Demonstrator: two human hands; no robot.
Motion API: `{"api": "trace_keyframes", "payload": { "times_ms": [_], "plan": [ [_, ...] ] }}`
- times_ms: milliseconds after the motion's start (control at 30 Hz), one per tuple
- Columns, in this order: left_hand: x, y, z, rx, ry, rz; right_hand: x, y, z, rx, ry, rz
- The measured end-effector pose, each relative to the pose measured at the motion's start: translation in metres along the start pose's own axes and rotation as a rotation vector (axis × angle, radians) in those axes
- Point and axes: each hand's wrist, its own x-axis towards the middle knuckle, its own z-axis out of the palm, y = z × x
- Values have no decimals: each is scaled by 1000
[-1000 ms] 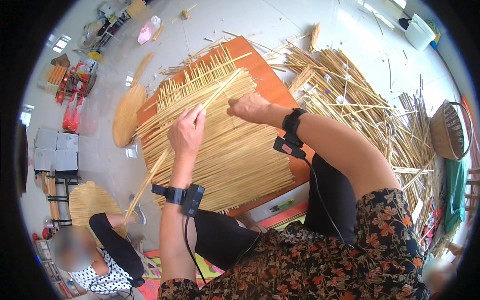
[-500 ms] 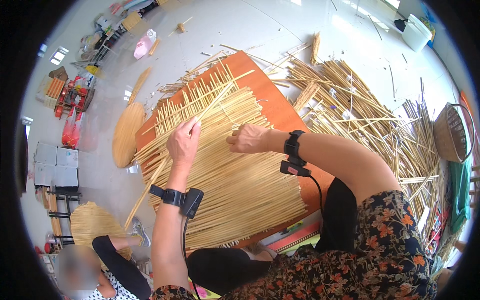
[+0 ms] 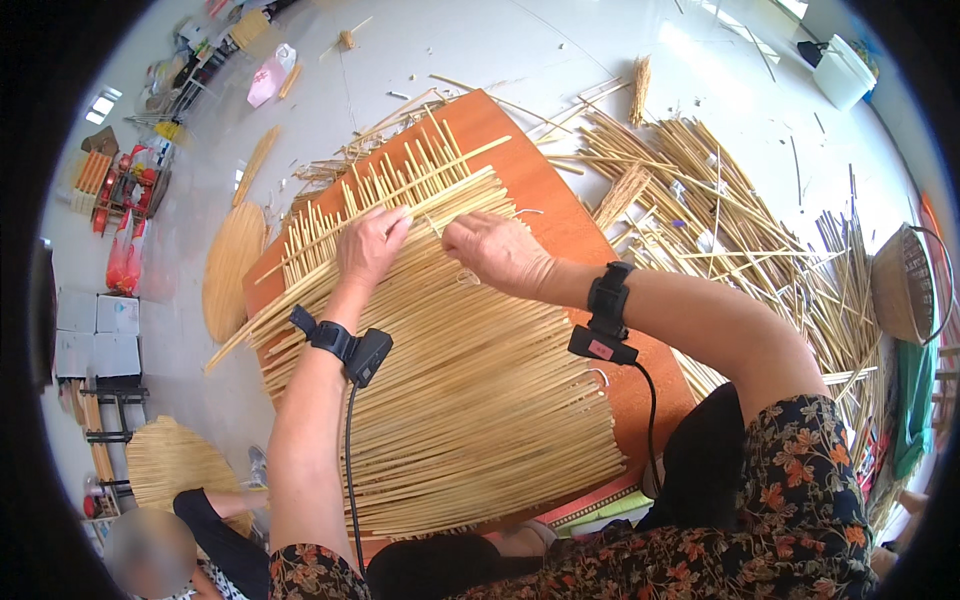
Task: The person weaves thin bamboo strips into a mat by hand, repeatedly threading each strip through the existing weave and tightening it. The person works on a large partially completed mat laid on the floor, handling one strip at a time.
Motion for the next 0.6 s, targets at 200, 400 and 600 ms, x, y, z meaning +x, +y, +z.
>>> {"api": "trace_keyframes", "payload": {
  "times_ms": [200, 400, 600],
  "plan": [
    [4, -15, 10, -57, 2, -15, 9, 8, 11, 244, -2, 410],
    [5, -14, 14, -44, -4, -21, 25, -1, 19, 391, -35, 776],
    [12, -21, 15, -38, 3, 38, 11, 8, 28, 130, 98, 365]
  ]
}}
